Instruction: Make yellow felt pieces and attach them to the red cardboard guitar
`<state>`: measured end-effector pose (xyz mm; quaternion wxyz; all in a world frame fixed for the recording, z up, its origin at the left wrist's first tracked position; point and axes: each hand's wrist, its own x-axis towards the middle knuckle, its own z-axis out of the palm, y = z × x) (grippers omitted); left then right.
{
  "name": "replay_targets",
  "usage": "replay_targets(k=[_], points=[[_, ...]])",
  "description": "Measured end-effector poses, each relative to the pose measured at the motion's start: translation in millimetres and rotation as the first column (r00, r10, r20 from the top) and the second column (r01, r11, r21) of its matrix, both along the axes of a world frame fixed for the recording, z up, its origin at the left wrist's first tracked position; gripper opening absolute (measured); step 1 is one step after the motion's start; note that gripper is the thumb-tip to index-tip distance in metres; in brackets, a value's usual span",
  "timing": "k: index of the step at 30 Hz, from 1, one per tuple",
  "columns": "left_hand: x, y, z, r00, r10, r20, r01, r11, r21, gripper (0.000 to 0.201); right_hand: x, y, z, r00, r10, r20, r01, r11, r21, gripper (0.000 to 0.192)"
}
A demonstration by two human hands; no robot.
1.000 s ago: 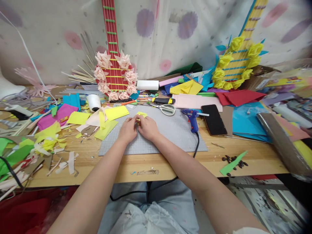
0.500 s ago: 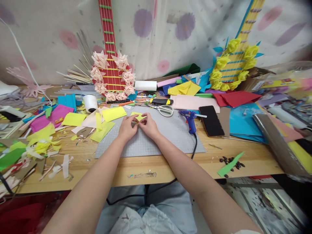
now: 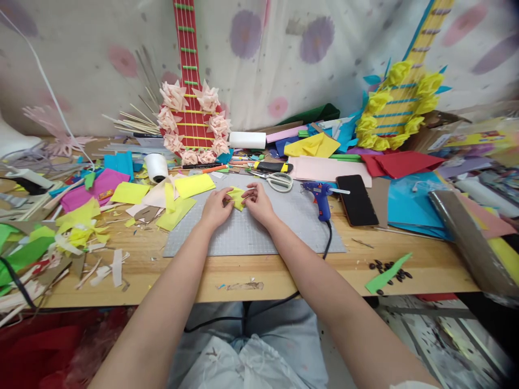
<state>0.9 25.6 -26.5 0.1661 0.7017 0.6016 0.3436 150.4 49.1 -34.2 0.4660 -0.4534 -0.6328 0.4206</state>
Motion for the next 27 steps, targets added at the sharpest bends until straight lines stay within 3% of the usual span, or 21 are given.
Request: replay_targets(k=[6, 20, 27], points=[[-0.8, 2.9, -2.1, 1.000, -0.009, 0.015, 0.009, 1.000, 0.017, 0.038, 1.2, -4.8, 1.9, 0.982, 0.087, 0.169, -0.098, 0.993, 0.058, 0.036], [-1.1, 7.1, -3.8, 0.982, 0.002, 0.187, 0.010, 0.998, -0.067, 0.037, -4.1, -11.1, 6.3, 0.946, 0.061, 0.317, -0.091, 0.993, 0.080, 0.037], [-1.5, 7.9, -6.7, 0.993, 0.024, 0.117, -0.018, 0.998, -0.056, 0.037, -2.0, -12.0, 6.3, 0.935, 0.105, 0.338, -0.145, 0.985, 0.093, 0.049]])
